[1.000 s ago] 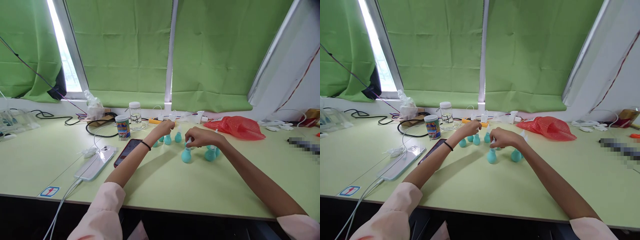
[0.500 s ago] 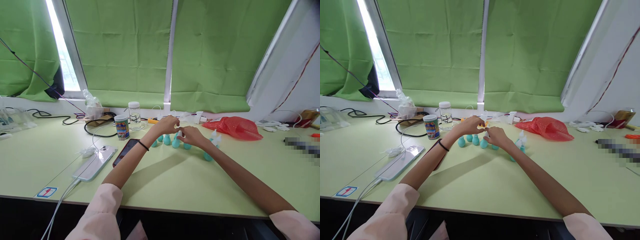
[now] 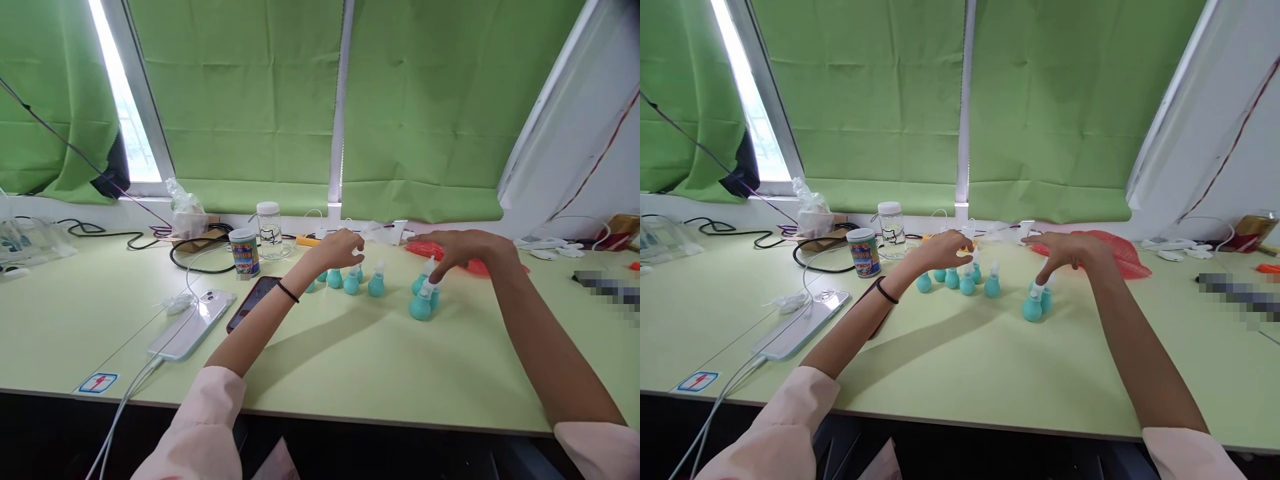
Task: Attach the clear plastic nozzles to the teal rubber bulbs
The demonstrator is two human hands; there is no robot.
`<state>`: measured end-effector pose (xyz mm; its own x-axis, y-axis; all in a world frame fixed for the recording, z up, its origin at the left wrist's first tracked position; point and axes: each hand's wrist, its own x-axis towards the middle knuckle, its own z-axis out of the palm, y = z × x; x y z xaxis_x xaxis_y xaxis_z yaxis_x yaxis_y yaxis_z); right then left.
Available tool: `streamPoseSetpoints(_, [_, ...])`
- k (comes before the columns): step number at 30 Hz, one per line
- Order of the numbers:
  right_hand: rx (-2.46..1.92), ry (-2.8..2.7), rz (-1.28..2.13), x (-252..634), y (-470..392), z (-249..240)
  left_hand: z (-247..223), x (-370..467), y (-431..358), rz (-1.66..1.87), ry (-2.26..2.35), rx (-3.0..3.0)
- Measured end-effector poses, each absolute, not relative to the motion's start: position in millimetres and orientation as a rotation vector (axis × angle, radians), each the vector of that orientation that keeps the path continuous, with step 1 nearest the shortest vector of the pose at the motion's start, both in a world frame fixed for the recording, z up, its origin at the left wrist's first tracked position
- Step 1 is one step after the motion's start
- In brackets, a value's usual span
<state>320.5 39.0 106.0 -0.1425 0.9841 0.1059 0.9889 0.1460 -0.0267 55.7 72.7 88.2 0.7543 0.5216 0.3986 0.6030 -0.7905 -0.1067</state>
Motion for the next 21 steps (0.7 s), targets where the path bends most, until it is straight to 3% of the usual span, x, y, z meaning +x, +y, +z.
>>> streamPoseSetpoints(3, [-2.170, -2.262, 0.314, 318.7, 44.4, 100.4, 88.1, 58.2, 67.9, -0.506, -0.842, -2.726])
streamPoseSetpoints(10, [-2.029, -2.269, 0.754, 309.9, 52.7, 94.4, 91.0, 58.8, 62.8, -0.482, -0.874, -2.778])
streamPoseSetpoints(15, [-2.013, -2.339, 0.842, 314.4, 64.8, 91.2, 89.5, 57.6, 66.5, -0.489, -0.873, -2.761])
streamPoseSetpoints(21, [-1.929, -2.353, 0.696, 318.4, 73.6, 85.5, 88.4, 57.2, 68.7, -0.483, -0.837, -2.743])
